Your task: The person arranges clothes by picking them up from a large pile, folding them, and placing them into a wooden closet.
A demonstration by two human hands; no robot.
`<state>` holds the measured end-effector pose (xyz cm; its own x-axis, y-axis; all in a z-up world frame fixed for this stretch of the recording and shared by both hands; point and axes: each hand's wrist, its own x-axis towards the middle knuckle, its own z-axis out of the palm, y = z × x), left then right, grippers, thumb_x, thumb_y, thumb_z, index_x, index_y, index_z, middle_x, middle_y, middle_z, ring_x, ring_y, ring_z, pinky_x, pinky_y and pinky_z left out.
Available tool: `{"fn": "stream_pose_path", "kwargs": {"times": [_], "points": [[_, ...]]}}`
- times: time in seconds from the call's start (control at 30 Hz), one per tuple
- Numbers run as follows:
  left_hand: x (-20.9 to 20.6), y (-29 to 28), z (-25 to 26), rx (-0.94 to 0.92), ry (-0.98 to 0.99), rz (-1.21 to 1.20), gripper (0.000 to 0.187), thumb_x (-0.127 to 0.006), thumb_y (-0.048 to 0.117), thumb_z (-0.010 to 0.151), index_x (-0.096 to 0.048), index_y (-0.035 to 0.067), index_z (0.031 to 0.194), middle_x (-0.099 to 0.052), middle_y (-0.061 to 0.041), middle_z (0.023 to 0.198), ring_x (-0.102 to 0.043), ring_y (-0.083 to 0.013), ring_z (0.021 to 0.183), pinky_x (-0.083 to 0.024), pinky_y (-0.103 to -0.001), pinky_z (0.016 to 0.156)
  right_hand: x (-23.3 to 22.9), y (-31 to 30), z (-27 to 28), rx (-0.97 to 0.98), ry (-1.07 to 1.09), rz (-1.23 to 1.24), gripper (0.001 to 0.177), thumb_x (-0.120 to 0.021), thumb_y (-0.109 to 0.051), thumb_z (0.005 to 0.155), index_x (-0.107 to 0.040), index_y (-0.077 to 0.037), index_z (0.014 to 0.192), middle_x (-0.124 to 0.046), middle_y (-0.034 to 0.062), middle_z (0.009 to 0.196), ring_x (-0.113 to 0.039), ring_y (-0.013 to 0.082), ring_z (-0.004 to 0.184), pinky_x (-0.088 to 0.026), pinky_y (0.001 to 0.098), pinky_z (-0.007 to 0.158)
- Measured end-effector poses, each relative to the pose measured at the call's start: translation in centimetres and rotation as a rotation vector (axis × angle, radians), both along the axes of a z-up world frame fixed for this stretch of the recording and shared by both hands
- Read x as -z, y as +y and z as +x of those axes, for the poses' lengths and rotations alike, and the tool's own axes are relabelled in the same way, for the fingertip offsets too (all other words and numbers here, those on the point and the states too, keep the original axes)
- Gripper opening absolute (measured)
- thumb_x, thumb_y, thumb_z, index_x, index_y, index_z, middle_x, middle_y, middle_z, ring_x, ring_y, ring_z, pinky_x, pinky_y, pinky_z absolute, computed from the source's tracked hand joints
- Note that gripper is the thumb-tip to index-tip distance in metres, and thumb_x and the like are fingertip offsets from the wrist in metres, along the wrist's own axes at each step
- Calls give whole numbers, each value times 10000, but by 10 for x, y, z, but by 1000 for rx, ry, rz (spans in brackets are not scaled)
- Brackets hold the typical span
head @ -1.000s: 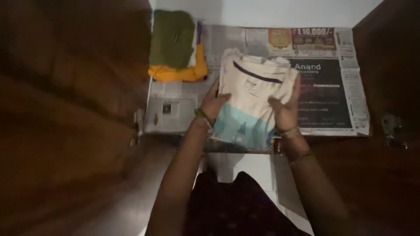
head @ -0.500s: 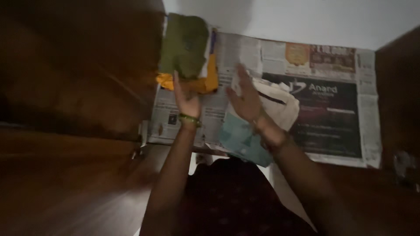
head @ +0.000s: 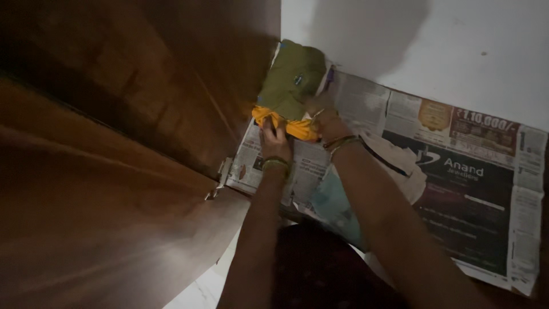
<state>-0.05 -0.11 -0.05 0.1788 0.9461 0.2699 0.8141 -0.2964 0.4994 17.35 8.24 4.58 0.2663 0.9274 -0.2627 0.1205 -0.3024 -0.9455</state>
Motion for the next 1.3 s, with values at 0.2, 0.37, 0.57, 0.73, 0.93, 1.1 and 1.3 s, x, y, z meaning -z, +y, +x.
{"fn": "stream_pose_path", "kwargs": {"times": [0.2, 0.37, 0.57, 0.73, 0.93, 1.1, 1.3], "points": [[-27, -8, -1, 42, 36, -11, 546, -591, 246, 961, -488, 193, 1494, -262, -315, 1578, -204, -453, 1508, -157, -580, 1215, -15, 13, 2, 141, 375, -305, 654, -761, -437, 889, -649, 84, 1267, -722, 173, 1172, -646, 238, 931, -525, 344, 745], [-53, -15, -1, 55, 104, -97, 551, -589, 200, 965, -487, 294, 1498, -277, -217, 1625, -191, -380, 1537, -116, -551, 1246, 7, 30, 15, 67, 277, -304, 611, -665, -483, 936, -652, -16, 1330, -705, 55, 1163, -682, 134, 893, -569, 266, 742], [-50, -14, -5, 157, 194, -78, 663, -625, 121, 903, -440, 226, 1531, -293, -71, 1660, -196, -293, 1554, -87, -548, 1270, 37, 45, 18, -41, 531, -289, 523, -666, -397, 1032, -688, 38, 1321, -763, 110, 1236, -716, 160, 963, -567, 249, 823], [-51, -15, -8, 167, 130, -44, 684, -622, 82, 897, -430, 242, 1534, -276, -69, 1668, -191, -317, 1549, -97, -533, 1255, 9, 42, 26, -184, -497, -42, 490, -672, -311, 981, -639, 12, 1348, -692, 166, 1263, -675, 244, 1054, -536, 332, 857], [-59, -15, -14, 151, 74, -10, 603, -620, 85, 863, -539, 135, 1458, -434, -112, 1609, -309, -356, 1513, -144, -551, 1240, -100, -20, 31, -296, -773, 422, 513, -692, -285, 947, -607, 19, 1352, -676, 209, 1252, -658, 311, 1095, -531, 390, 909], [-44, -33, 10, 334, -1284, -120, 460, -466, 297, 1094, -546, 78, 1491, -577, -174, 1502, -523, -347, 1424, -383, -539, 1213, -138, -123, 53, -375, -490, 571, 544, -711, -268, 919, -575, 35, 1349, -671, 211, 1257, -662, 313, 1132, -532, 400, 962], [-101, -71, 26, 562, -2271, -813, 707, -476, 535, 1016, -464, 13, 1493, -533, -232, 1476, -517, -399, 1343, -433, -544, 1108, -166, -241, 78, -173, 988, 12, 526, -626, -149, 977, -512, 64, 1445, -674, 167, 1295, -669, 210, 1117, -541, 295, 949]]}}
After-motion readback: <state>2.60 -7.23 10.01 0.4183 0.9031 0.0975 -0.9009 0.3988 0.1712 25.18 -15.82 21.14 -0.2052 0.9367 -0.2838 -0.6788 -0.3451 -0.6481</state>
